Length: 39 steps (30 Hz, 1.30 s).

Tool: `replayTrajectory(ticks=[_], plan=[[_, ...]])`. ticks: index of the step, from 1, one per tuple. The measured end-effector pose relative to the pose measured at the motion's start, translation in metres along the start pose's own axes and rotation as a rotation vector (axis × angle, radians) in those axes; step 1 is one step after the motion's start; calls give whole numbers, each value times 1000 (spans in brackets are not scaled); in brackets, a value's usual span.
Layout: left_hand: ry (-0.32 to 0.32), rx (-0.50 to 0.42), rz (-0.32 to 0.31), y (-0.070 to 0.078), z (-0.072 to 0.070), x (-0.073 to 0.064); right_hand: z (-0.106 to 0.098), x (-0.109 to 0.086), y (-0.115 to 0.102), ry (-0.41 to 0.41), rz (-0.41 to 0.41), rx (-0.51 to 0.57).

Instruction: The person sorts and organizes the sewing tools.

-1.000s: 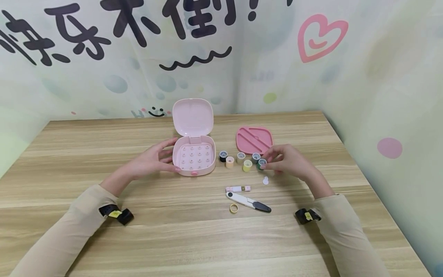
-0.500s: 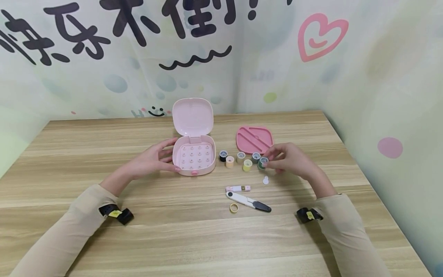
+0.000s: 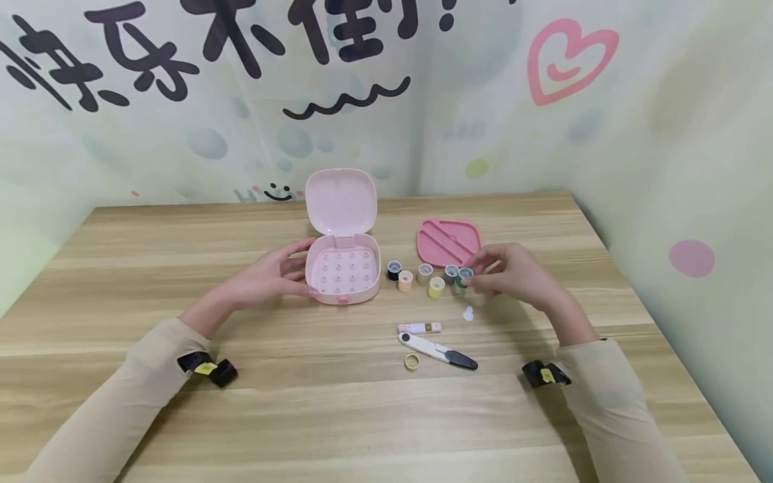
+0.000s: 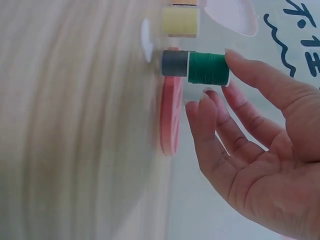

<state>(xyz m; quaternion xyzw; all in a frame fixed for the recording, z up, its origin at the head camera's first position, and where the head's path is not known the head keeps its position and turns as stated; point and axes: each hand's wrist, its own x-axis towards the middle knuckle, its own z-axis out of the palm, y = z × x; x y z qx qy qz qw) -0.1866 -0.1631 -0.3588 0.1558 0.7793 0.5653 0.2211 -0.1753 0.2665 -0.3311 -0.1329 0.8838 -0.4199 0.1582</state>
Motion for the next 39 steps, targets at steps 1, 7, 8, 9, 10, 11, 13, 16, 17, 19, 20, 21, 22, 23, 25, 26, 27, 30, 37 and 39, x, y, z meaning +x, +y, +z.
replayTrajectory(ticks=[1,7,8,9,10,11,13,16,17,19,20,21,22,23,25,26,27,30,37,39], plan=[[-1,-1,-1,1,0,0,-1,0,-1,6,-3,-7],[-18,-2,13,2,0,2,-1,3,-9,30,-16,-26],[-19,-1,13,2,0,2,-1,3,-11,32,-15,-26],[-18,-3,9,2,1,2,-1,3,-12,36,-14,-26],[-18,-3,7,2,1,2,-1,4,-13,40,-15,-26],[-18,-4,5,2,1,2,-1,4,-14,43,-17,-26],[-16,-6,2,3,2,2,0,5,-16,52,-18,-29],[-16,-8,4,4,3,1,1,7,-20,65,-22,-37],[-15,-9,3,4,3,1,1,8,-22,69,-24,-42],[-15,-9,1,4,3,1,2,9,-25,73,-26,-46],[-15,-9,0,5,3,1,2,10,-27,74,-29,-45],[-15,-8,-1,5,3,1,3,11,-28,74,-30,-43],[-16,-8,-2,5,4,0,4,12,-30,74,-31,-36],[-16,-8,-3,5,4,0,4,13,-31,73,-32,-28],[-16,-6,-4,5,4,0,6,14,-35,69,-33,-14],[-15,-6,-6,5,4,0,6,15,-36,68,-36,-10],[-15,-6,-7,5,4,0,7,16,-38,66,-39,-8],[-12,-14,-6,5,3,0,9,19,-43,62,-41,-11],[-13,-25,10,5,3,0,15,25,-55,57,-55,-6],[-15,-23,11,4,2,0,17,28,-58,54,-61,4]])
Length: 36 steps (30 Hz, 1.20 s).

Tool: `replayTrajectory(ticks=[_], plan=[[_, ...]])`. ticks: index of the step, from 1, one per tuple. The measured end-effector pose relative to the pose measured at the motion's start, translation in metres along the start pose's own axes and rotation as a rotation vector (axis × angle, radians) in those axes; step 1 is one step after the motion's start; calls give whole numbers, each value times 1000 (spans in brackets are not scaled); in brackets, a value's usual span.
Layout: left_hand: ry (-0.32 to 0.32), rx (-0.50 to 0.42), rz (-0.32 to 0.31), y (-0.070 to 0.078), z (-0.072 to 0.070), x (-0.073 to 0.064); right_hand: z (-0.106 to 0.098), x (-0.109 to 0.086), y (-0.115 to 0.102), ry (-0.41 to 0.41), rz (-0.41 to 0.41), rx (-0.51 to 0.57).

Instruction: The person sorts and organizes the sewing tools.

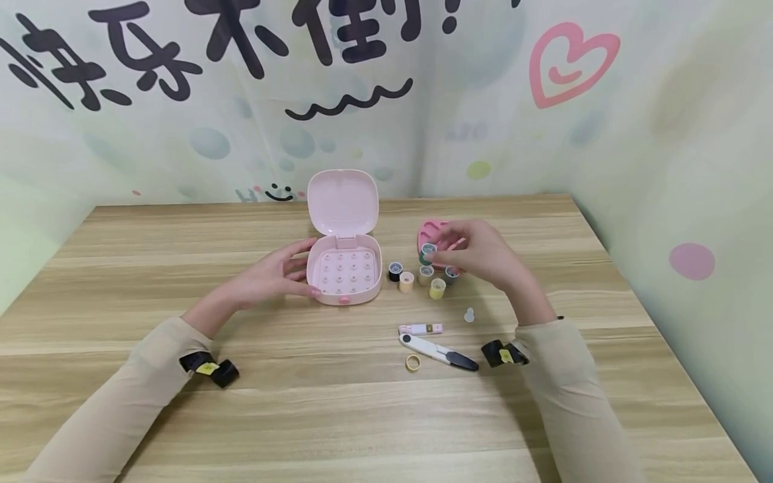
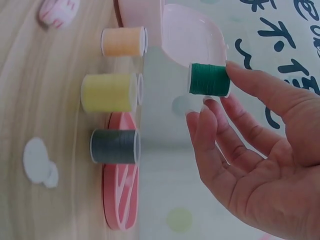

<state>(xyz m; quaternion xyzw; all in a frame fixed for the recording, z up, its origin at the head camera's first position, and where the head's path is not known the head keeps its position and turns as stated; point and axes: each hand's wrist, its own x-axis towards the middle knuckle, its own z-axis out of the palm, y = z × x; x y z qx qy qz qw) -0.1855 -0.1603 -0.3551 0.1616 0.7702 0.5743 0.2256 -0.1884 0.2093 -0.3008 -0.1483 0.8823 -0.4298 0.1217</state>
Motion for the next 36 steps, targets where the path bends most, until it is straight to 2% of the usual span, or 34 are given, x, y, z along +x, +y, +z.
replayTrajectory(ticks=[8,17,36], plan=[[0,27,6,-3,-1,1,9,8,-11,9,0,4],[0,18,5,-3,-2,2,23,16,-24,-11,-23,57],[-9,-2,-11,-2,-1,1,42,29,-36,38,62,58]])
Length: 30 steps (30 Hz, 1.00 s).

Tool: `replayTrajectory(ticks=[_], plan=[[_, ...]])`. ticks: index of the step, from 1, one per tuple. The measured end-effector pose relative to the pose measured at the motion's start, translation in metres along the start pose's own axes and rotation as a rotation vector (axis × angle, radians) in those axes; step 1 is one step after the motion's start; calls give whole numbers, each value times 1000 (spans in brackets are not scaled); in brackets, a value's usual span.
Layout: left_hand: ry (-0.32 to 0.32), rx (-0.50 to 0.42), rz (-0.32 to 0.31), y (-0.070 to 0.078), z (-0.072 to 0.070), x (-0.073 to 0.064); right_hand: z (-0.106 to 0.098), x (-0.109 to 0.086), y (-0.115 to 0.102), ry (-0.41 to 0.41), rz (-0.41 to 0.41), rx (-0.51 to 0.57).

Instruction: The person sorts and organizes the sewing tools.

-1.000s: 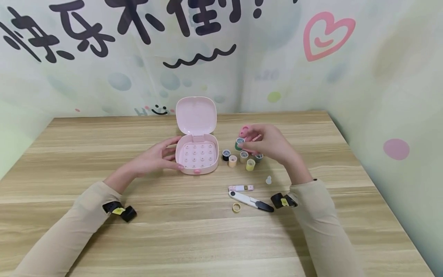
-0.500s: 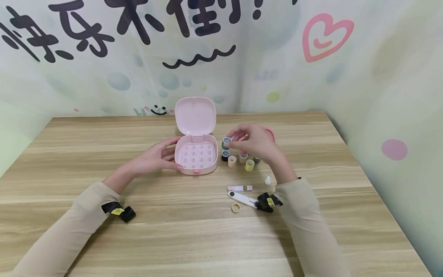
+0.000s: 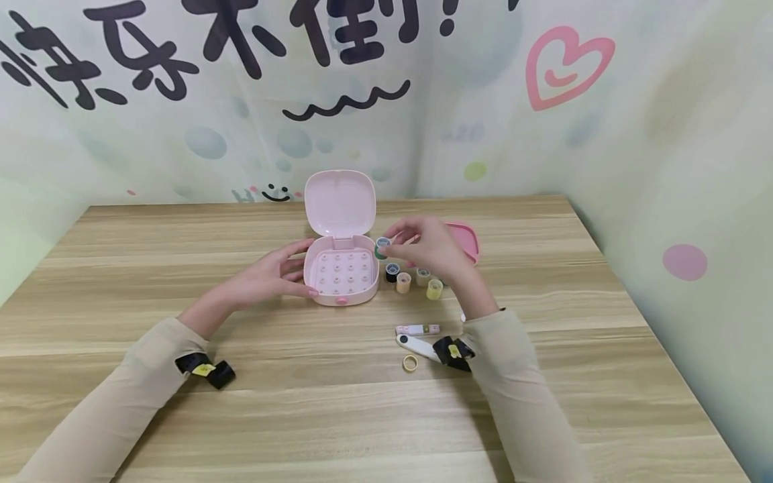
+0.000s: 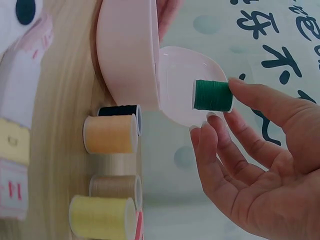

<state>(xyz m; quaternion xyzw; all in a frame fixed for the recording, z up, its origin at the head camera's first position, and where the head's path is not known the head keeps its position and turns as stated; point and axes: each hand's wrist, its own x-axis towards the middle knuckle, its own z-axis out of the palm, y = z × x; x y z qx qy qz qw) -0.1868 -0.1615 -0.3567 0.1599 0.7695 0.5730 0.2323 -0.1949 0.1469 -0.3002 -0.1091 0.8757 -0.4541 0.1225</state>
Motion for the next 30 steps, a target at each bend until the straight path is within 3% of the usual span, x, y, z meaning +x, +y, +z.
replayTrajectory(ticks=[11,30], plan=[[2,-7,4,0,0,0,19,11,-5,28,16,56],[-2,-17,-16,1,-1,-1,41,30,-6,109,44,5]])
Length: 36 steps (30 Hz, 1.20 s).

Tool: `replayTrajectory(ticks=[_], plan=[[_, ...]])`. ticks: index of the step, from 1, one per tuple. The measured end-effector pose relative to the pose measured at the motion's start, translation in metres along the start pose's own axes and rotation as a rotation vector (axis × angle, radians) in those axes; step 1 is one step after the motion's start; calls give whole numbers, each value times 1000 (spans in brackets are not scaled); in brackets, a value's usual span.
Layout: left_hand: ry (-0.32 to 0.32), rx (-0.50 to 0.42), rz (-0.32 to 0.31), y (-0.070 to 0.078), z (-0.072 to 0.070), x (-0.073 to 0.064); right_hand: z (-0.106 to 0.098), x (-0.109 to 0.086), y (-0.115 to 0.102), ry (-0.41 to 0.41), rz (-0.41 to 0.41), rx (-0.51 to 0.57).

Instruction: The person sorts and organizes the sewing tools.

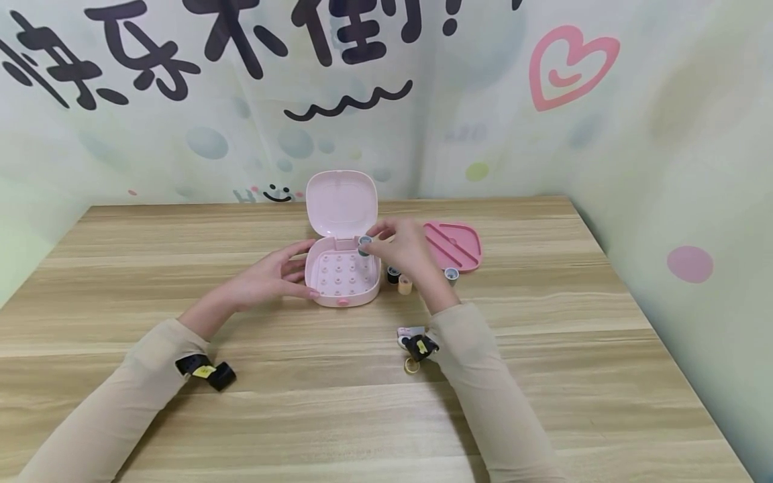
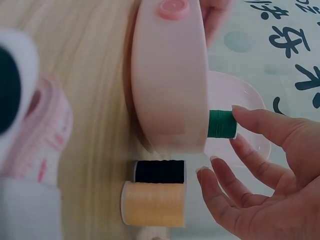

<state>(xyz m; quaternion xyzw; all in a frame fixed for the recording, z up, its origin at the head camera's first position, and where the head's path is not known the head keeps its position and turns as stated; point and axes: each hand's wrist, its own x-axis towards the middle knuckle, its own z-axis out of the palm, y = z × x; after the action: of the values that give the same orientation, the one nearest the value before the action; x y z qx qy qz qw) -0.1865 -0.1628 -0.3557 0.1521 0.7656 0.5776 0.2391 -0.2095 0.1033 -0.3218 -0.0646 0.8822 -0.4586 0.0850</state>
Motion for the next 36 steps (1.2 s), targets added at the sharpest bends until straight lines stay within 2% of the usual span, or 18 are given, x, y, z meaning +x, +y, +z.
replayTrajectory(ticks=[4,11,22,36], plan=[[-4,-11,10,-1,0,0,3,2,1,6,20,-3],[-4,-13,18,-2,1,1,9,5,3,24,-4,-27],[-14,-13,34,-4,1,1,12,7,5,49,34,-38],[-6,-11,18,-3,0,1,12,9,1,43,64,-81]])
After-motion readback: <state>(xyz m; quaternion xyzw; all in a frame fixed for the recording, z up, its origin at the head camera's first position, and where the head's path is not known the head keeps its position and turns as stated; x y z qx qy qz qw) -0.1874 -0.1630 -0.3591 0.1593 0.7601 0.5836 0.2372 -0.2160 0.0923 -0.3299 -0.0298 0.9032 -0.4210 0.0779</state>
